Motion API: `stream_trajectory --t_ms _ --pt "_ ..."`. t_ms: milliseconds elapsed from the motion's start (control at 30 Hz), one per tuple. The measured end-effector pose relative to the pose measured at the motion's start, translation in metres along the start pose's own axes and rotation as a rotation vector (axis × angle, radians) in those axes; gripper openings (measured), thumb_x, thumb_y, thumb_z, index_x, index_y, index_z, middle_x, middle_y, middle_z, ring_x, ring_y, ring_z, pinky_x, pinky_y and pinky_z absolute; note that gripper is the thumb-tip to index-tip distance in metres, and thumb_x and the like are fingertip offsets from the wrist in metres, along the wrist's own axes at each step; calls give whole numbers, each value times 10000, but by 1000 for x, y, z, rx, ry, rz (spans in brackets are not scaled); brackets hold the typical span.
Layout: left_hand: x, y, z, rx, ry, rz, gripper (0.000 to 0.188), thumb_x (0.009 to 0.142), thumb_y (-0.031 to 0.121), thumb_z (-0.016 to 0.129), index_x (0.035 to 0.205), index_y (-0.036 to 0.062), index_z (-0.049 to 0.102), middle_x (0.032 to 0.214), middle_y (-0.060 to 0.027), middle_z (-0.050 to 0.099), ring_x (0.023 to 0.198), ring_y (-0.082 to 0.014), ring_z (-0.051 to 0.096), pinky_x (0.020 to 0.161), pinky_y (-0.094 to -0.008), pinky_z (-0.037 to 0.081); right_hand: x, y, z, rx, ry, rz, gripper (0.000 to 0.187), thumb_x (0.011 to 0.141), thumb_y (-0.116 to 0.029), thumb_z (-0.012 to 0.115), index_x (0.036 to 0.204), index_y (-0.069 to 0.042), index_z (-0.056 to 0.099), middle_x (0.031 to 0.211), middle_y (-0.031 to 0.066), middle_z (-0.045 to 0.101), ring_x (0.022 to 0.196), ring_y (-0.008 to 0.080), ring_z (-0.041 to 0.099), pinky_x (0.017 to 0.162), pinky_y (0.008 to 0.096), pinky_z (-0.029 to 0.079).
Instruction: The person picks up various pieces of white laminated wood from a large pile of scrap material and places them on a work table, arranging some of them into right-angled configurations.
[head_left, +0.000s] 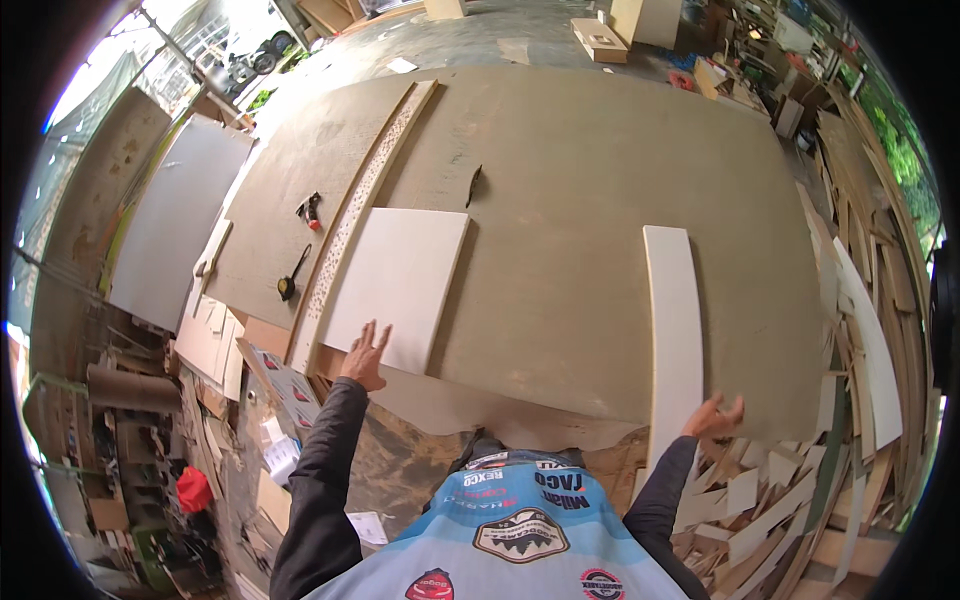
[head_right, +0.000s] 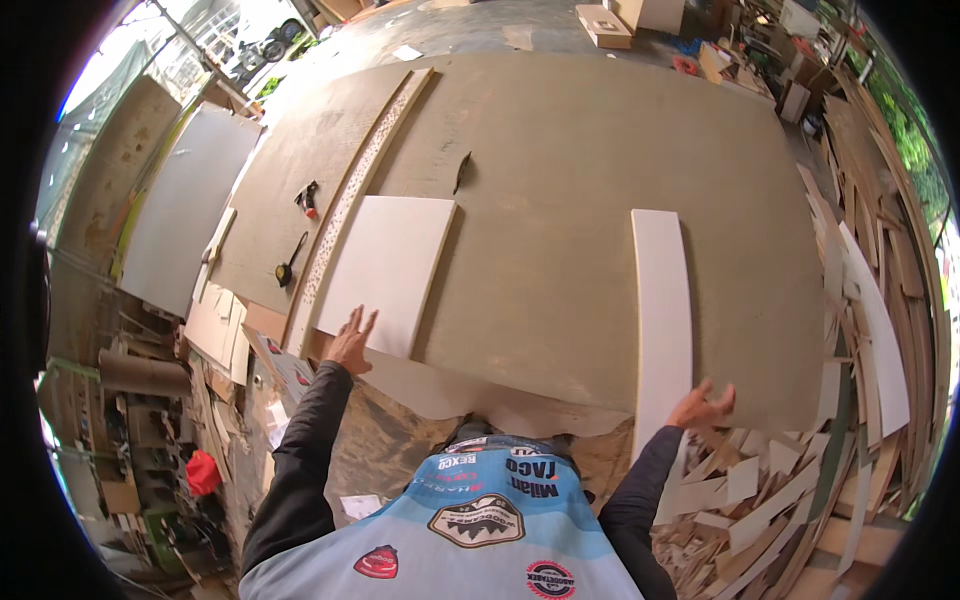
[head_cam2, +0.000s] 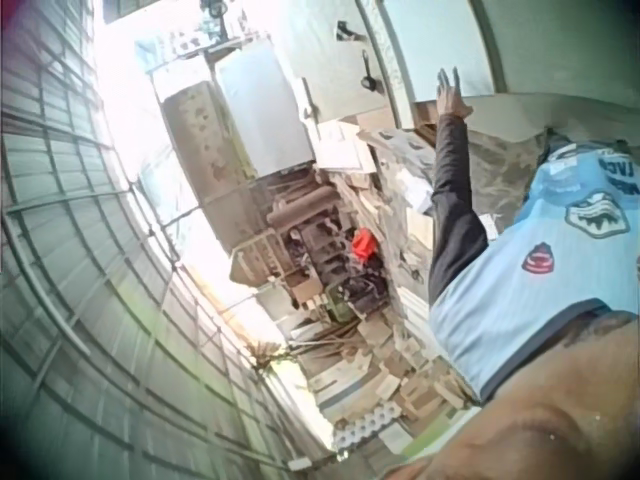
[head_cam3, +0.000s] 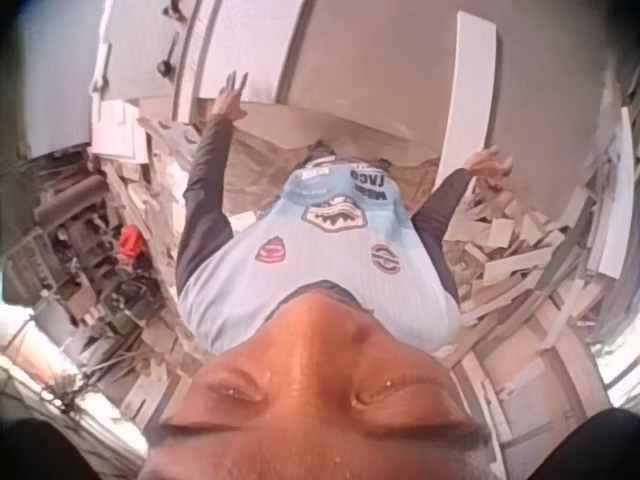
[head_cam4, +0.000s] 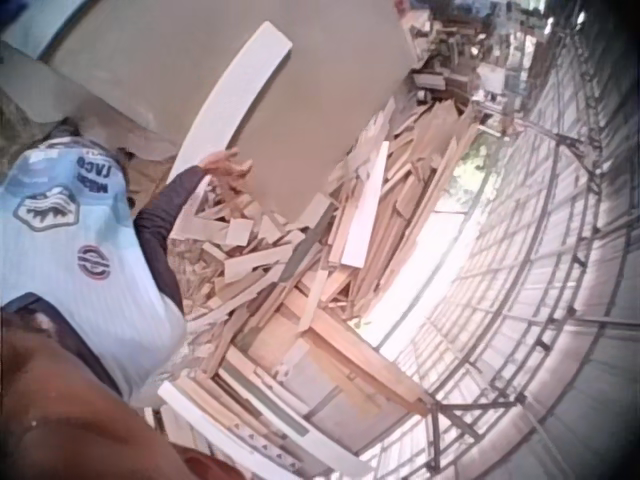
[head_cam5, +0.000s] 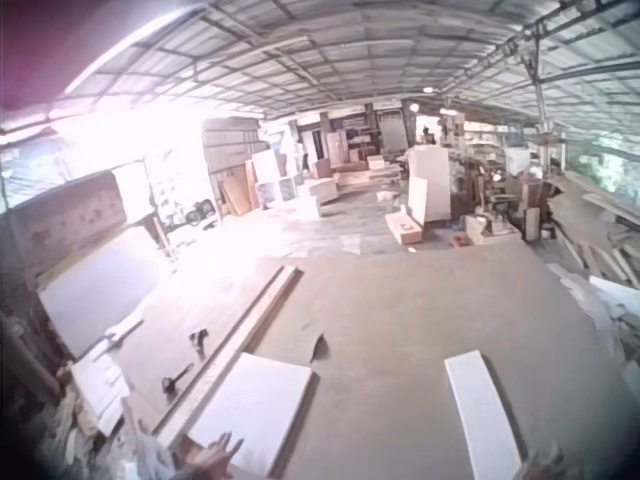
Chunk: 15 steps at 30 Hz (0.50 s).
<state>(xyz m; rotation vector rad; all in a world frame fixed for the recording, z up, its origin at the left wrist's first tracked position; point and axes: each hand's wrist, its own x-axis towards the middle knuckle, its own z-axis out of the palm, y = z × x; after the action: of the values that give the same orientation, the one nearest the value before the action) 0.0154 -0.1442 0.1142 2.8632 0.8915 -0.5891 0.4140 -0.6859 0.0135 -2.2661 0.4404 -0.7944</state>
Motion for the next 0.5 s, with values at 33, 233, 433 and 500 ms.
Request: stream_trajectory --t_ms 33,233,433,500 --pt "10 -17 6 34 -40 40 1314 537 151 811 1585 188 18 1599 -289 71 1482 -454 136 1173 -538 255 -29 -21 7 136 -89 -31 420 860 -154 659 1245 -9 576 1264 194 532 1166 354 523 964 465 442" --pt "58 -48 -1 236 -173 197 1426 498 139 845 1577 288 -75 1606 -285 -47 1464 -529 65 1080 -694 295 -192 -124 30 285 -489 -318 379 805 -101 673 1169 -37 588 1271 144 521 1174 354 501 989 481 411" --pt "58 -53 -1 167 -158 221 1420 494 130 831 1576 285 -75 1595 -304 -91 1437 -588 20 973 -798 303 -254 -160 33 31 -440 -414 397 758 -90 712 1138 -96 595 1289 104 517 1185 349 483 963 496 403" --pt "58 -52 -5 167 -163 199 1416 492 135 828 1577 280 -70 1594 -306 -82 1436 -590 24 972 -798 302 -249 -154 38 78 -430 -423 402 749 -93 720 1130 -110 594 1295 96 514 1197 345 473 951 500 400"
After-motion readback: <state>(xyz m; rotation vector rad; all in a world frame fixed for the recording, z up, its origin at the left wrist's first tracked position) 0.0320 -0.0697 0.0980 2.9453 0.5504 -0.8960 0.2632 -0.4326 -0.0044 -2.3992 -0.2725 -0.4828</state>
